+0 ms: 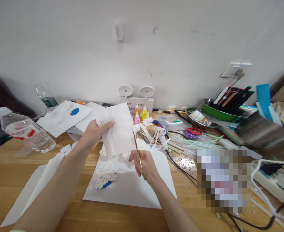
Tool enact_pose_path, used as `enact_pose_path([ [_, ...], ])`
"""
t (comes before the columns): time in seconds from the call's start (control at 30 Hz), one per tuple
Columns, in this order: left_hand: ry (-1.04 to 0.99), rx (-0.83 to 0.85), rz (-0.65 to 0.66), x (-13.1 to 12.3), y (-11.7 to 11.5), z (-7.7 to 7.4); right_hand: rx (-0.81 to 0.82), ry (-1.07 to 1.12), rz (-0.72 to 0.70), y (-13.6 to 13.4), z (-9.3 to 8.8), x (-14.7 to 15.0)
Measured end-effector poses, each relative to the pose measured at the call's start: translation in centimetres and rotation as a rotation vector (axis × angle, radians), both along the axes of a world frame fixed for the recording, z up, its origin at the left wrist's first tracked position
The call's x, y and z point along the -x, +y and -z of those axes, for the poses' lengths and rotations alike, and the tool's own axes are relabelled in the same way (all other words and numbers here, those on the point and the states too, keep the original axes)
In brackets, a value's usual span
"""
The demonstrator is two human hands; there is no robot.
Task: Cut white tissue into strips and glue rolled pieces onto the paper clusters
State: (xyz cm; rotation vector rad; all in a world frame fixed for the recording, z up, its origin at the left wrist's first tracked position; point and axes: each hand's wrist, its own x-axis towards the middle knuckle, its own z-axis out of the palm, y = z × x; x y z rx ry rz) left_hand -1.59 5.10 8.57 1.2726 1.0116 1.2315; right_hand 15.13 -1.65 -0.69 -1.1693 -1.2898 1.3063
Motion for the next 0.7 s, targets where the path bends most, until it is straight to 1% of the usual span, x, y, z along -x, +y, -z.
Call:
enact_pose_path([
  [0.27, -0.009, 0.0, 0.014, 0.06, -0.11, -0.05, 0.022, 0.002, -0.009, -0.03, -0.19, -0.04],
  [0.47, -0.004, -0.013, 0.034, 0.23, 0.02, 0.08, 0.047, 0.0, -0.001, 0.05, 0.05, -0.05],
  [0.7, -0.016, -0.024, 0.022, 0.22, 0.14, 0.28, 0.073, 0.011, -0.001, 0.18, 0.37, -0.11],
])
